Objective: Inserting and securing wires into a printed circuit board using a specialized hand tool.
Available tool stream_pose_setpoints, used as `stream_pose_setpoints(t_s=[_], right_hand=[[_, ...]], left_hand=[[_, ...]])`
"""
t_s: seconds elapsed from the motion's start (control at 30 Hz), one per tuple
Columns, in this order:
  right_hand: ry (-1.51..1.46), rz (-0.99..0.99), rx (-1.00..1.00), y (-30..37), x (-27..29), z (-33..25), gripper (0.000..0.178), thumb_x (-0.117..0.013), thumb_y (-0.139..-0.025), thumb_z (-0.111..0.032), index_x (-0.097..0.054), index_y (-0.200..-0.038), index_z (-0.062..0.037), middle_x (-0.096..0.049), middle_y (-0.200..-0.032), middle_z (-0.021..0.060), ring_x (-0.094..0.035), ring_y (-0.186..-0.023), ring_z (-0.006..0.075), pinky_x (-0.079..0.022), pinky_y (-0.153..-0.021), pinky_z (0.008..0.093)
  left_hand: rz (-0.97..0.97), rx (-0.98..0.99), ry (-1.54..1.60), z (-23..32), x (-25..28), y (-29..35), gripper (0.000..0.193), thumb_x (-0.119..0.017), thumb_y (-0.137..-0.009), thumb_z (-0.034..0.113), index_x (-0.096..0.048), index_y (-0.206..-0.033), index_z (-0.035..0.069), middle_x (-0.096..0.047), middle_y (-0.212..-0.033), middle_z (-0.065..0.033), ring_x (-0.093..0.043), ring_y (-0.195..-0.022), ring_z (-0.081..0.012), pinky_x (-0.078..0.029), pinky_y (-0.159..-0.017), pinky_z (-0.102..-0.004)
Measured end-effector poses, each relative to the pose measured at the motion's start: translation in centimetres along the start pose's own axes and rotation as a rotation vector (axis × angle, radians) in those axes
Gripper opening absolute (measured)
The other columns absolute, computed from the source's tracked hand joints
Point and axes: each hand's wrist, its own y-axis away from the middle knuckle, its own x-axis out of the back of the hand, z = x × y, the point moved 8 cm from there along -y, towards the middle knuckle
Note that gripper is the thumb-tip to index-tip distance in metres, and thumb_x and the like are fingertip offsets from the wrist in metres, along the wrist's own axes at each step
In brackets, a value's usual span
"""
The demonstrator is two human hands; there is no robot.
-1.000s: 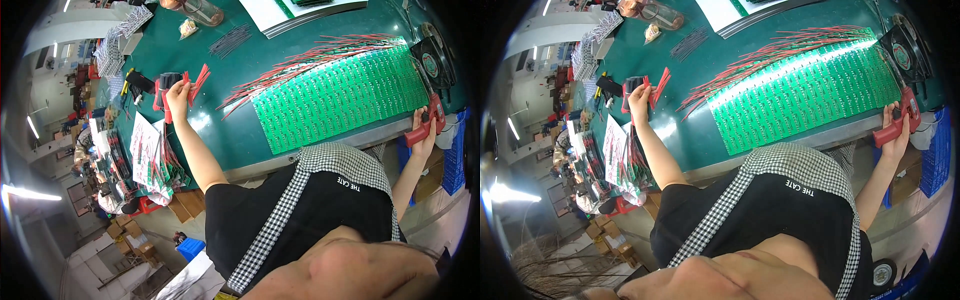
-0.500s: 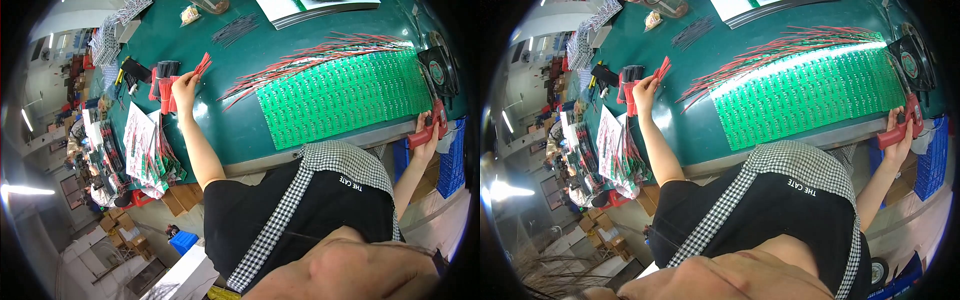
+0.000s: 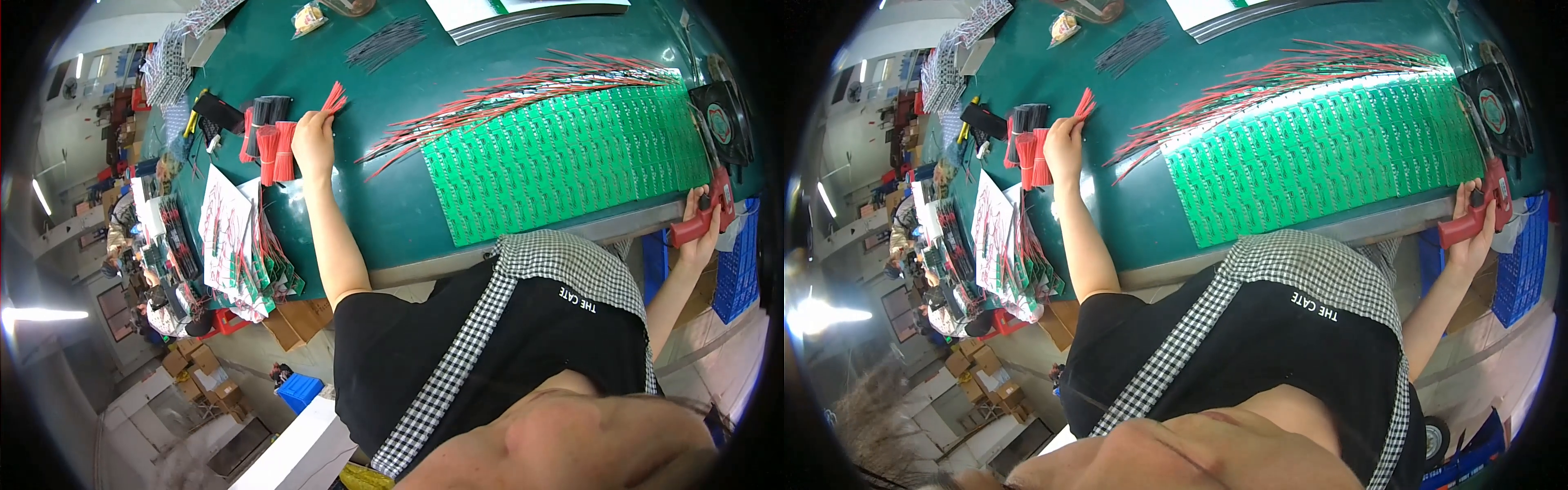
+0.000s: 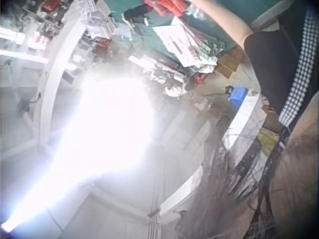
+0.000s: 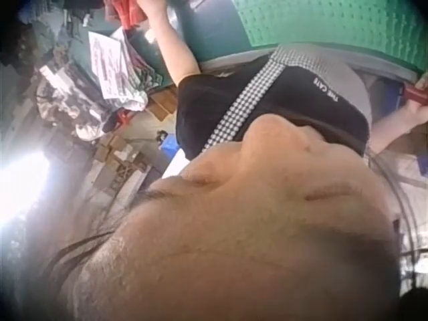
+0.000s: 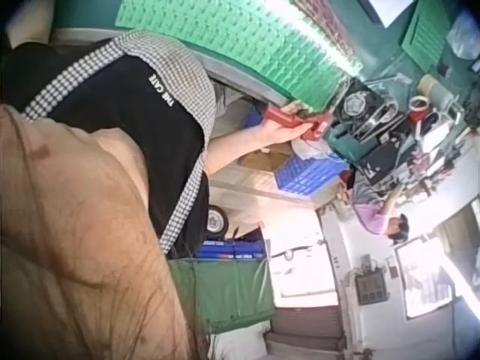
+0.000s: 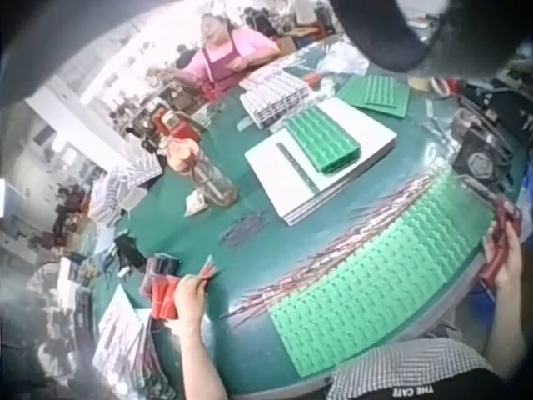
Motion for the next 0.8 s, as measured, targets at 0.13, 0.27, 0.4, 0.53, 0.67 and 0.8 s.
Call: stream_pose_setpoints(t_s=[0.13, 0.27, 0.4, 0.53, 0.67, 0.8], right_hand=[[-0.039, 0.023, 0.017, 0.0, 0.3, -0.1, 0.043, -0.046, -0.086, -0.009, -0.030, -0.125, 0.0027, -0.043, -0.114, 0.0192, -0.042, -0.109, 0.0283, -0.030, -0.102, 0.0395], [-0.060, 0.003, 0.010, 0.2, -0.5, 0.1, 0.046, -0.047, -0.086, -0.008, -0.029, -0.127, -0.0013, -0.043, -0.114, 0.0198, -0.042, -0.108, 0.0291, -0.030, -0.102, 0.0402], [0.045, 0.068, 0.074, 0.6, 0.0, -0.8, 0.047, -0.047, -0.086, -0.008, -0.028, -0.128, -0.0015, -0.042, -0.115, 0.0201, -0.042, -0.108, 0.0289, -0.030, -0.102, 0.0401], [0.052, 0.068, 0.084, 0.1, 0.3, -0.2, 0.046, -0.047, -0.086, -0.009, -0.028, -0.128, -0.0013, -0.042, -0.116, 0.0200, -0.041, -0.109, 0.0290, -0.029, -0.102, 0.0401], [0.032, 0.041, 0.056, 0.2, -0.5, 0.1, 0.046, -0.047, -0.086, -0.009, -0.028, -0.127, -0.0001, -0.041, -0.118, 0.0198, -0.041, -0.110, 0.0290, -0.029, -0.102, 0.0398], [0.016, 0.023, 0.060, 0.5, -0.6, -0.4, 0.047, -0.047, -0.086, -0.010, -0.027, -0.128, 0.0005, -0.041, -0.118, 0.0199, -0.042, -0.110, 0.0289, -0.029, -0.102, 0.0394]], left_hand=[[-0.041, -0.009, -0.069, 0.6, -0.4, -0.1, 0.012, -0.055, -0.076, 0.011, -0.061, -0.084, 0.004, -0.057, -0.082, -0.0074, -0.055, -0.080, -0.0256, -0.044, -0.067, -0.0347], [-0.081, -0.118, 0.118, 1.9, -0.2, -2.7, 0.020, -0.059, -0.074, 0.016, -0.060, -0.090, 0.005, -0.058, -0.089, -0.0089, -0.054, -0.086, -0.0271, -0.043, -0.074, -0.0352], [-0.060, -0.270, 0.078, 5.7, -2.6, -8.1, 0.028, -0.060, -0.074, 0.020, -0.058, -0.096, 0.004, -0.057, -0.093, -0.0122, -0.053, -0.091, -0.0287, -0.042, -0.079, -0.0360], [-0.175, -0.249, 0.089, 5.6, -6.7, -11.8, 0.031, -0.062, -0.073, 0.022, -0.058, -0.096, 0.002, -0.056, -0.098, -0.0134, -0.051, -0.094, -0.0289, -0.041, -0.080, -0.0363], [-0.374, -0.212, 0.110, 6.2, -9.0, -13.2, 0.026, -0.064, -0.070, 0.021, -0.059, -0.087, 0.002, -0.059, -0.088, -0.0139, -0.055, -0.084, -0.0294, -0.044, -0.072, -0.0367], [-0.357, -0.356, 0.004, 8.7, -8.8, -13.4, 0.020, -0.062, -0.070, 0.018, -0.061, -0.085, 0.004, -0.060, -0.079, -0.0148, -0.057, -0.076, -0.0313, -0.045, -0.067, -0.0382]])
